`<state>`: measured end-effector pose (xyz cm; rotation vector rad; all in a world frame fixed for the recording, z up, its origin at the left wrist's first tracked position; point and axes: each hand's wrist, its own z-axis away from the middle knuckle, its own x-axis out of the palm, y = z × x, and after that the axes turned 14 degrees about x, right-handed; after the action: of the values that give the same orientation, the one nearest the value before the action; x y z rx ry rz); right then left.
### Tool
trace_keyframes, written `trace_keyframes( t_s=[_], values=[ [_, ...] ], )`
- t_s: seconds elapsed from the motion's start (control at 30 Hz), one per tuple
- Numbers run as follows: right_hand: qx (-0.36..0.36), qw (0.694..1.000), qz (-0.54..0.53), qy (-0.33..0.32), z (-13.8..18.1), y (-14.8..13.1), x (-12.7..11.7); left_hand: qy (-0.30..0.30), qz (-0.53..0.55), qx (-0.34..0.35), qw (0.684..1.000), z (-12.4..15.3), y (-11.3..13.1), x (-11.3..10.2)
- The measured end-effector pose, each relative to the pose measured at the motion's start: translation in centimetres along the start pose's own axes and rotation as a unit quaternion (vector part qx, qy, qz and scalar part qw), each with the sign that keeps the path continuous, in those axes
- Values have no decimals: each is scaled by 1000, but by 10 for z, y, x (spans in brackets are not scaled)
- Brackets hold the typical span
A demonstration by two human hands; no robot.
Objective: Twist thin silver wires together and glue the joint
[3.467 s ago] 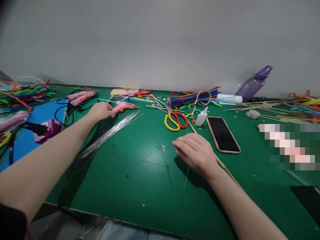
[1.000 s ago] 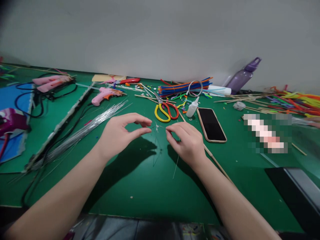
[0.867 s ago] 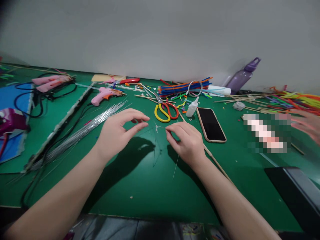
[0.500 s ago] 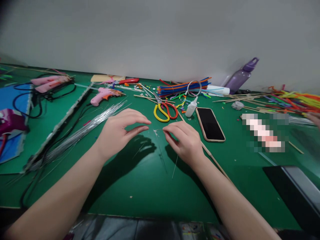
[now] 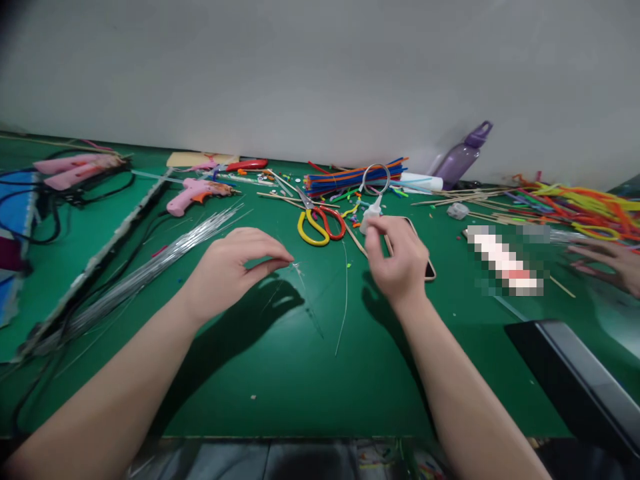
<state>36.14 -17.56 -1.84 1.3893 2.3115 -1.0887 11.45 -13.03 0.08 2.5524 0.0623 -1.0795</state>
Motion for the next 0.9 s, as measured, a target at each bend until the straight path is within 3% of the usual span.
trace_keyframes(
  t_s=[0.1, 0.23, 0.33, 0.43, 0.7, 0.9],
  values=[
    [116, 984, 120, 63, -15, 38, -12, 2, -7, 3, 1000, 1, -1, 1],
    [258, 915, 308, -29, -20, 85, -29, 4, -13, 8, 1000, 1, 0, 1],
    [319, 869, 362, -113, -16, 103, -34, 12, -14, 6, 1000, 1, 0, 1],
    [347, 854, 352, -161, -14, 110, -31, 14, -17, 6, 1000, 2, -1, 1],
    [384, 827, 355, -205, -16, 101, -24, 7, -26, 5, 1000, 2, -2, 1],
    [405, 822, 350, -195, -16, 96, -24, 4, -27, 3, 1000, 2, 0, 1]
  ],
)
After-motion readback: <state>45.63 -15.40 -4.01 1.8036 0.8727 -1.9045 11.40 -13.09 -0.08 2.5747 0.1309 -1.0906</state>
